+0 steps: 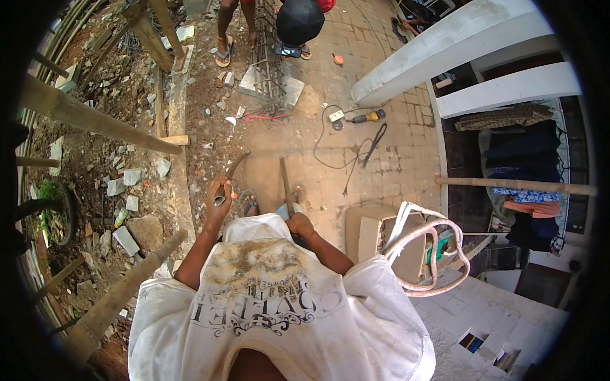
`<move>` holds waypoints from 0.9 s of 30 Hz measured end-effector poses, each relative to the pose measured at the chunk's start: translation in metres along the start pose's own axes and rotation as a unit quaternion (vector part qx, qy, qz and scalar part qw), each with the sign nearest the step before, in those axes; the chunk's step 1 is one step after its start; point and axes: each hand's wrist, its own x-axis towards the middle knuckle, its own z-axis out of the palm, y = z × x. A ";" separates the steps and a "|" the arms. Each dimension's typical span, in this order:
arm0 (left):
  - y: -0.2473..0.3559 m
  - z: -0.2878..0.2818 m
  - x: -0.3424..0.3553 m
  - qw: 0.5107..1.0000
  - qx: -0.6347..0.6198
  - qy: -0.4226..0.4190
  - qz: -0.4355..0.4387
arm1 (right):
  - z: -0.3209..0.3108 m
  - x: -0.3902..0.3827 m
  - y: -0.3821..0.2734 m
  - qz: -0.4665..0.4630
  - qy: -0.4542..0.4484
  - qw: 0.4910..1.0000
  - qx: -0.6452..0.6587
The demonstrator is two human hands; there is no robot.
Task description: The person bends a long metal rod by hand, then uses an angle grinder to cut the rod while kneeling on the ground. Sparks are visible during cutting. The person handles the rod and grinder with both hands.
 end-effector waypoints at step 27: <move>-0.001 0.020 0.000 0.996 0.013 0.009 -0.087 | -0.110 -0.021 0.094 0.073 -0.061 0.992 0.078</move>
